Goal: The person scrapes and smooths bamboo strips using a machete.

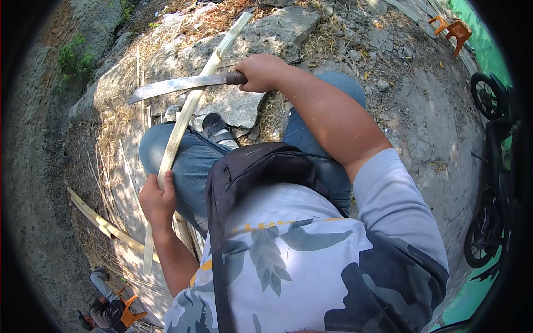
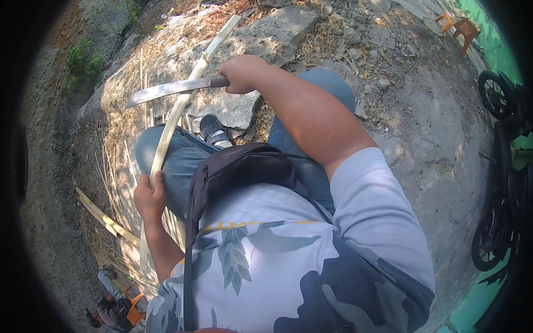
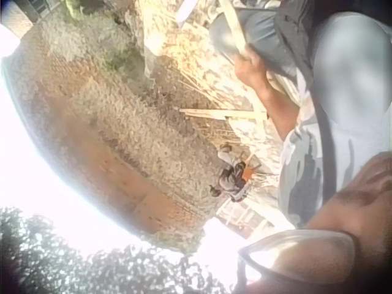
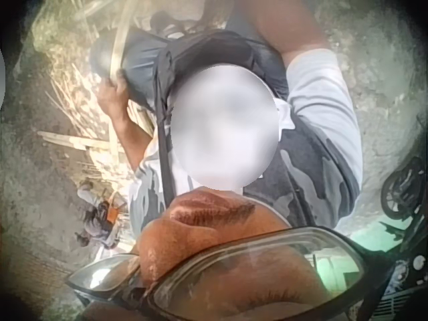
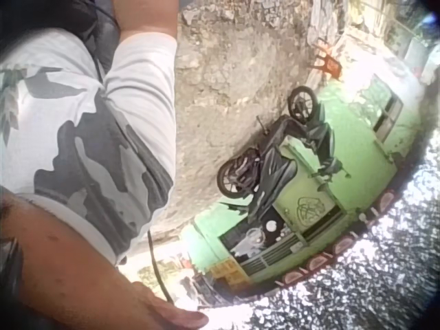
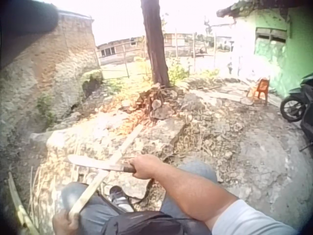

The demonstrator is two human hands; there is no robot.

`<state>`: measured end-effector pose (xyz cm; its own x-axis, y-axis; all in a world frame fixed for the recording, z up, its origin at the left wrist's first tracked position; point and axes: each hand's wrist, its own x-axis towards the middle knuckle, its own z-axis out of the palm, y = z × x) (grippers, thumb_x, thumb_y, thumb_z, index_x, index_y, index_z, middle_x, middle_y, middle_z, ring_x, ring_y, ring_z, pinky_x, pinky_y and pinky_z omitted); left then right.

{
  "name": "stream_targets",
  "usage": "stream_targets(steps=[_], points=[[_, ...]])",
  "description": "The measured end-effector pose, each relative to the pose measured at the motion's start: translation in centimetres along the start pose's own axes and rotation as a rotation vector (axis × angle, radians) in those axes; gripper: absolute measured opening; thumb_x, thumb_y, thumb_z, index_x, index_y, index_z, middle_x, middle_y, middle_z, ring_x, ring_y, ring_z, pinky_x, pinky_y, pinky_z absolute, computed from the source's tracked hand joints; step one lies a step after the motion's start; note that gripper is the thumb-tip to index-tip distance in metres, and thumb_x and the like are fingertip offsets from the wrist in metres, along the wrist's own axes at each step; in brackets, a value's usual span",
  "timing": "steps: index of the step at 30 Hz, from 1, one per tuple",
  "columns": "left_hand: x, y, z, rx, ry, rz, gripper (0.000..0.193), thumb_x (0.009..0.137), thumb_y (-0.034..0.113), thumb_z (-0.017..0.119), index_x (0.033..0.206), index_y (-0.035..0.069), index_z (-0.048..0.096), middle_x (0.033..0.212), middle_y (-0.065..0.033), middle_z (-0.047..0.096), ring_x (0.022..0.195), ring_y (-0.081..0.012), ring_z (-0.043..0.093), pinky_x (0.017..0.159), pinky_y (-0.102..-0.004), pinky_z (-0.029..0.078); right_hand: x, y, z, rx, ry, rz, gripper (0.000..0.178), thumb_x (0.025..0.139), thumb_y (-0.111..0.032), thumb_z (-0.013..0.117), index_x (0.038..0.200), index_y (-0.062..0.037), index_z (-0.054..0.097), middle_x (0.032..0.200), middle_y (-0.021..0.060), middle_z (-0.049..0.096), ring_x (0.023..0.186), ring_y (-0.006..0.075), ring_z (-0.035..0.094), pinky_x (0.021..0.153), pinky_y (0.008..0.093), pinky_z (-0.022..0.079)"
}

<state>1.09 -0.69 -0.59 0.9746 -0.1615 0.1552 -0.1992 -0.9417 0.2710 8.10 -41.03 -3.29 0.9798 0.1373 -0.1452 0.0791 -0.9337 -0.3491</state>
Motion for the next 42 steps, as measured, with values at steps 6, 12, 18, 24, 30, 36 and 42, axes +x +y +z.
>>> stream_targets(steps=[6, 12, 18, 24, 30, 36, 42], points=[[0.1, -0.1, 0.2, 0.014, 0.001, 0.004, 0.050, 0.097, 0.045, 0.071, 0.076, 0.001, 0.058, 0.065, -0.0216, 0.060, 0.060, -0.0421, 0.059, 0.059, -0.0479, 0.047, 0.1, 0.1, 0.0, 0.003, 0.005, 0.009, 0.031, 0.080, -0.031, 0.074, 0.107, -0.0157, 0.074, 0.104, 0.0104, 0.076, 0.101, 0.0321, 0.073, 0.088, 0.0479, 0.058], [0.1, -0.4, 0.3, -0.015, 0.005, 0.019, 0.051, 0.097, 0.046, 0.071, 0.077, 0.001, 0.058, 0.065, -0.0213, 0.060, 0.061, -0.0424, 0.060, 0.059, -0.0481, 0.047, -0.1, -0.1, -0.2, 0.004, 0.020, 0.023, 0.030, 0.080, -0.030, 0.073, 0.107, -0.0167, 0.075, 0.103, 0.0100, 0.076, 0.101, 0.0319, 0.073, 0.088, 0.0481, 0.058], [0.0, -0.4, 0.2, -0.026, 0.000, 0.015, 0.053, 0.097, 0.048, 0.070, 0.077, 0.001, 0.058, 0.064, -0.0212, 0.060, 0.061, -0.0430, 0.060, 0.059, -0.0491, 0.046, -0.6, -0.5, -0.8, 0.002, 0.033, 0.028, 0.030, 0.080, -0.028, 0.072, 0.108, -0.0181, 0.074, 0.104, 0.0091, 0.076, 0.101, 0.0318, 0.073, 0.088, 0.0483, 0.058], [-0.1, -0.6, 0.5, -0.086, -0.010, -0.002, 0.053, 0.097, 0.048, 0.070, 0.077, 0.001, 0.058, 0.065, -0.0215, 0.060, 0.060, -0.0433, 0.060, 0.059, -0.0489, 0.046, -0.5, 0.6, -1.3, -0.093, 0.202, 0.010, 0.024, 0.081, -0.032, 0.073, 0.100, -0.0169, 0.074, 0.092, 0.0115, 0.075, 0.092, 0.0344, 0.073, 0.081, 0.0493, 0.058], [0.1, -0.1, 0.1, -0.086, -0.016, -0.011, 0.053, 0.097, 0.048, 0.070, 0.077, 0.000, 0.058, 0.064, -0.0216, 0.059, 0.060, -0.0425, 0.060, 0.059, -0.0485, 0.046, -0.5, -0.6, -1.5, -0.028, 0.054, 0.053, 0.028, 0.078, -0.025, 0.071, 0.105, -0.0192, 0.075, 0.105, 0.0092, 0.075, 0.103, 0.0314, 0.072, 0.087, 0.0485, 0.058], [0.1, -0.3, -0.3, -0.032, -0.036, 0.008, 0.053, 0.097, 0.048, 0.071, 0.077, 0.000, 0.057, 0.063, -0.0211, 0.058, 0.058, -0.0408, 0.058, 0.057, -0.0478, 0.045, -0.5, -1.5, -0.6, -0.079, 0.073, -0.088, 0.020, 0.078, -0.027, 0.070, 0.096, -0.0185, 0.073, 0.090, 0.0114, 0.074, 0.089, 0.0359, 0.073, 0.079, 0.0515, 0.058], [-0.2, -0.9, 0.6, -0.137, 0.001, 0.010, 0.055, 0.097, 0.049, 0.071, 0.076, 0.000, 0.055, 0.060, -0.0188, 0.056, 0.055, -0.0369, 0.055, 0.056, -0.0452, 0.043, 0.1, 1.0, -0.7, 0.006, 0.188, 0.038, 0.020, 0.078, -0.027, 0.071, 0.097, -0.0180, 0.072, 0.092, 0.0119, 0.074, 0.092, 0.0355, 0.072, 0.079, 0.0507, 0.058]])
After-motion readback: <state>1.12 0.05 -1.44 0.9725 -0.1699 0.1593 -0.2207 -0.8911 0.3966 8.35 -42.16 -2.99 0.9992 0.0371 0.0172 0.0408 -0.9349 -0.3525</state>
